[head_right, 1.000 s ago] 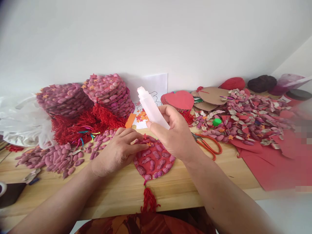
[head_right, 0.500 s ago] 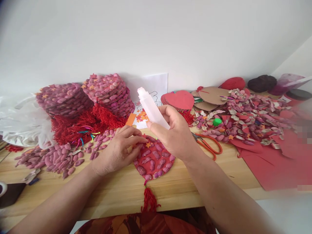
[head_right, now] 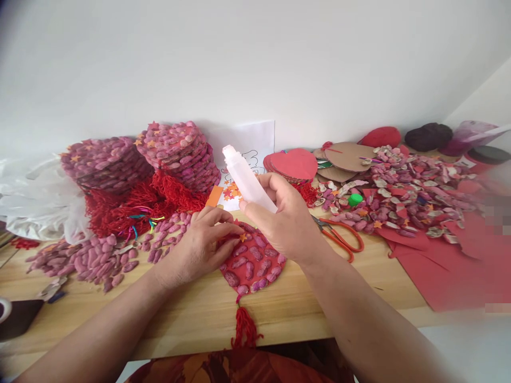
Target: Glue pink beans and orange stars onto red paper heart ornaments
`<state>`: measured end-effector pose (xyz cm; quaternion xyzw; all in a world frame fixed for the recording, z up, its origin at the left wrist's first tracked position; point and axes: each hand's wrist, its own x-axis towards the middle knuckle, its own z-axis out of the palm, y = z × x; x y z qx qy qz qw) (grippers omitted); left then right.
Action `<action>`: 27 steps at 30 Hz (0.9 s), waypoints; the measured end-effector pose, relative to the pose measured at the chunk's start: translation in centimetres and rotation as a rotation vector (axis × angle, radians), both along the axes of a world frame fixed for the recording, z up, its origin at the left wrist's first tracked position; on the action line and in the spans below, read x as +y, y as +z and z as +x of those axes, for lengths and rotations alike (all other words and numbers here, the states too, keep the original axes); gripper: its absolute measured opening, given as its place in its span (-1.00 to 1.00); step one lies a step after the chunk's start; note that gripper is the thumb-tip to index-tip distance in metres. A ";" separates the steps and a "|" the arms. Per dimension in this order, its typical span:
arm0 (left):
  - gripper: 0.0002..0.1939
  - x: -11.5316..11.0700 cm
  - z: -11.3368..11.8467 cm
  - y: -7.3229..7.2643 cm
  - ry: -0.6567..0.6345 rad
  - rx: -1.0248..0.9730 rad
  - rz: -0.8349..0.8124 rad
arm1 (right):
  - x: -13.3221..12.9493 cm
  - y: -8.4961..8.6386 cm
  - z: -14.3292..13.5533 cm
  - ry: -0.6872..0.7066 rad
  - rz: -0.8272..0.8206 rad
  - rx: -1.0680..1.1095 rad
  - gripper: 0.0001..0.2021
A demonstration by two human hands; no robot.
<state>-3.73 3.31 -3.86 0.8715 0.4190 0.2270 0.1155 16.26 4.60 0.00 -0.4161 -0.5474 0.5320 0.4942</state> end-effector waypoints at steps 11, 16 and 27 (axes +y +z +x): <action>-0.84 -0.1 -0.1 0.0 -0.002 0.002 -0.015 | 0.0 -0.2 -0.1 0.006 0.000 -0.004 -0.81; -0.86 -0.1 -0.1 -0.1 0.001 0.006 -0.016 | 0.1 -0.2 -0.1 0.004 0.004 -0.004 -0.82; -0.86 -0.1 -0.1 0.0 0.023 0.010 -0.046 | 0.1 -0.4 0.0 0.003 0.005 -0.013 -0.82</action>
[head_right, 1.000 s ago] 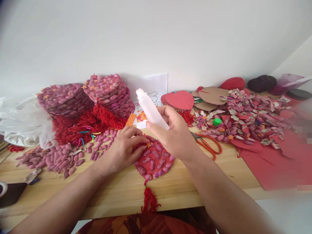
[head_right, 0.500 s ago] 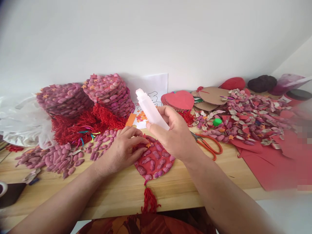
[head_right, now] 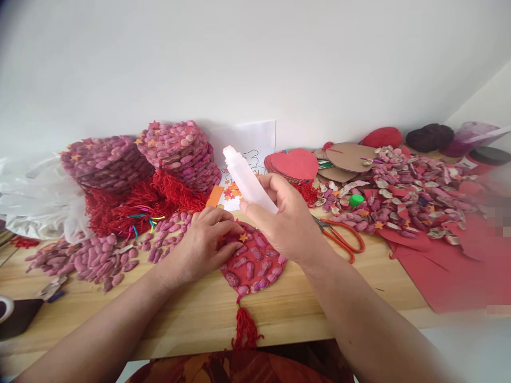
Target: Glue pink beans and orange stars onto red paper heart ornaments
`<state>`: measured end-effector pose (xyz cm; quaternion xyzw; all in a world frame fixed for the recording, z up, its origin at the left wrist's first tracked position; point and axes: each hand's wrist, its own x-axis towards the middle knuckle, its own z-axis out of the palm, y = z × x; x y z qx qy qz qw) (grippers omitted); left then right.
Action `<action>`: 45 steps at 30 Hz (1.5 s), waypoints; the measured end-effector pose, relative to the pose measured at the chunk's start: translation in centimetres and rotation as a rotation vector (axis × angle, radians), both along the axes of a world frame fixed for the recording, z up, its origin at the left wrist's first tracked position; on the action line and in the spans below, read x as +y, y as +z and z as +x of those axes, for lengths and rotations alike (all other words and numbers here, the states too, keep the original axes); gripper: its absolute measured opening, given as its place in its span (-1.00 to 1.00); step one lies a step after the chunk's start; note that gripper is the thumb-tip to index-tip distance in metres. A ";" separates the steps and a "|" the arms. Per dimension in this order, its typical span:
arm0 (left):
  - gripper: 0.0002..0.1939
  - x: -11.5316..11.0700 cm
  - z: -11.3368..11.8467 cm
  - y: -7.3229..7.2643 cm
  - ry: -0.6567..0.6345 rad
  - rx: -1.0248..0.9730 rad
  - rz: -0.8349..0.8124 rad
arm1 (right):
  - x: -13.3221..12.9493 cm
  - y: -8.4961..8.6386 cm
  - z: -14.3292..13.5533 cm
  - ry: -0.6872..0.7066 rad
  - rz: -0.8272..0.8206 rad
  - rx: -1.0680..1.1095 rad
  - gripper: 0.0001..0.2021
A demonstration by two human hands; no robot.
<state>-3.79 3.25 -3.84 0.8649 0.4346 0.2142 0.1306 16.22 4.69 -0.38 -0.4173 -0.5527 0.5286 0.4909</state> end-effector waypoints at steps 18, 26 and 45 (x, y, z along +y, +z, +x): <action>-0.89 -0.1 0.4 0.5 0.008 -0.040 -0.079 | -0.1 0.1 -0.1 0.009 0.006 0.009 -0.79; -0.92 -0.1 0.2 0.4 -0.007 -0.040 -0.093 | -0.1 0.0 -0.1 0.003 0.011 0.003 -0.79; -0.83 0.3 -0.5 0.5 -0.042 -0.085 0.019 | -0.2 0.2 -0.1 0.005 -0.007 -0.005 -0.82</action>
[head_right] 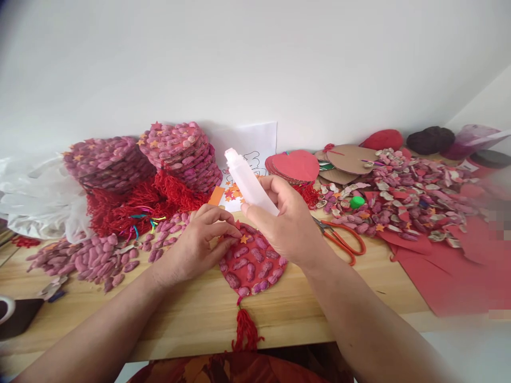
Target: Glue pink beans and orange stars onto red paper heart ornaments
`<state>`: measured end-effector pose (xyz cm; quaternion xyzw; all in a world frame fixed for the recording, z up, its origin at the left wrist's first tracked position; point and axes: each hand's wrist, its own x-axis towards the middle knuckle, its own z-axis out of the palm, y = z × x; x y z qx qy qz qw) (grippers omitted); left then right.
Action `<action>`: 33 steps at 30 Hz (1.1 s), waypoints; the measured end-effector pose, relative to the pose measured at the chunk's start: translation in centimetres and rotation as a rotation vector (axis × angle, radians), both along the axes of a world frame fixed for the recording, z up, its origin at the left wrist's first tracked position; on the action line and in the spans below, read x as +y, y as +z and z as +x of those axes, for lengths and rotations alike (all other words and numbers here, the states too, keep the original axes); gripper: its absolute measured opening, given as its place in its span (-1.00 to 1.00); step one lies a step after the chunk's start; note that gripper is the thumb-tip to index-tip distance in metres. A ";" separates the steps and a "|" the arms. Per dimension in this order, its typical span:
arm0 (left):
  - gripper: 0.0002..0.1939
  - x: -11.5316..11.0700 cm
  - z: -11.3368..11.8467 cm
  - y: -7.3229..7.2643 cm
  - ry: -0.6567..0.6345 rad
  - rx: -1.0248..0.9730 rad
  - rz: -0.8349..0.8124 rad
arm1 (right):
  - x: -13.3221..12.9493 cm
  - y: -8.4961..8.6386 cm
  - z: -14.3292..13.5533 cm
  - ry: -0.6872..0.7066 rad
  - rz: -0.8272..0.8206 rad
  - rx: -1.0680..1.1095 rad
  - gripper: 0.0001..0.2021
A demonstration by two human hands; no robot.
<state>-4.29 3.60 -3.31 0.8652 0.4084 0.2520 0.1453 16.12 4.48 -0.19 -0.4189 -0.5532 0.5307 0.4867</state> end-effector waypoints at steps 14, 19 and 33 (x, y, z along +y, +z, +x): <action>-0.67 -0.2 -0.5 0.2 -0.058 0.197 0.163 | 0.1 -0.2 0.0 -0.021 0.031 -0.016 -0.79; -0.72 -0.3 -0.4 0.4 -0.076 0.234 0.175 | 0.1 -0.3 0.0 -0.022 0.033 -0.034 -0.81; -0.73 -0.1 -0.8 0.3 -0.089 0.174 0.183 | 0.1 -0.2 -0.1 -0.046 0.035 -0.042 -0.79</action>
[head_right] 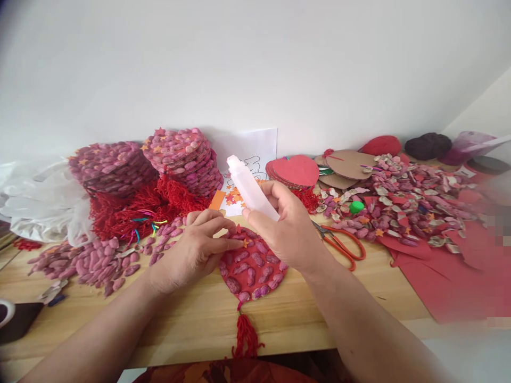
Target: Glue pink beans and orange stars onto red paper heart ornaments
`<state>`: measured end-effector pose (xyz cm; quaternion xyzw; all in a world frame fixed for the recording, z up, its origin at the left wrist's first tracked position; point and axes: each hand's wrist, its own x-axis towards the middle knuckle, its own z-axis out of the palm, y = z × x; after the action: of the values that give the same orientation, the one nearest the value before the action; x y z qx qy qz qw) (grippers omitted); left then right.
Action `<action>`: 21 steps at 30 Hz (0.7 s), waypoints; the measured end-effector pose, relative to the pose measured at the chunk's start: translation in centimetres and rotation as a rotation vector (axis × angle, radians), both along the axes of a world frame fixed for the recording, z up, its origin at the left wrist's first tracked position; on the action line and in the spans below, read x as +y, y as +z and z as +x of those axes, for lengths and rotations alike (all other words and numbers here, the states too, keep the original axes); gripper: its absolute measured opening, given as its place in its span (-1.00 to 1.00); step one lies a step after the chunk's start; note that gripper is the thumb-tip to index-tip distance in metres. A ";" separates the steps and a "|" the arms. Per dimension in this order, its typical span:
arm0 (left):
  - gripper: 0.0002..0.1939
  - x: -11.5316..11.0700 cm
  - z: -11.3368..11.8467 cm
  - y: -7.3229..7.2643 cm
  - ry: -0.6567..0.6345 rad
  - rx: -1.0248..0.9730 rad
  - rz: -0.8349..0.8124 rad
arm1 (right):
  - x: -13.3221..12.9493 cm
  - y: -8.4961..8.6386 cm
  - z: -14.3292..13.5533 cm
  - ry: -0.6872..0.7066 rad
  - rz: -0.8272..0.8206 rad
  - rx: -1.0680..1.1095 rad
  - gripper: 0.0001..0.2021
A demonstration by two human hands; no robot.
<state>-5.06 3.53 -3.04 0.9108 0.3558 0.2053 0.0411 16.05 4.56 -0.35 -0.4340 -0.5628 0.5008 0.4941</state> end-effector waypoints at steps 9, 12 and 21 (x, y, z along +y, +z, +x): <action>-0.75 0.0 0.2 -0.1 -0.014 0.029 -0.045 | -0.1 0.3 0.2 0.012 -0.027 0.049 -0.83; -0.74 0.0 0.1 -0.3 -0.016 0.002 -0.043 | -0.1 0.5 0.2 -0.034 -0.020 0.066 -0.83; -0.67 0.3 0.0 -0.4 0.074 -0.095 -0.076 | 0.1 0.3 0.2 -0.062 -0.005 0.112 -0.83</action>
<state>-5.08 3.88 -3.49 0.8841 0.3944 0.2360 0.0847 16.23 4.71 -0.09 -0.4236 -0.5192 0.5103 0.5391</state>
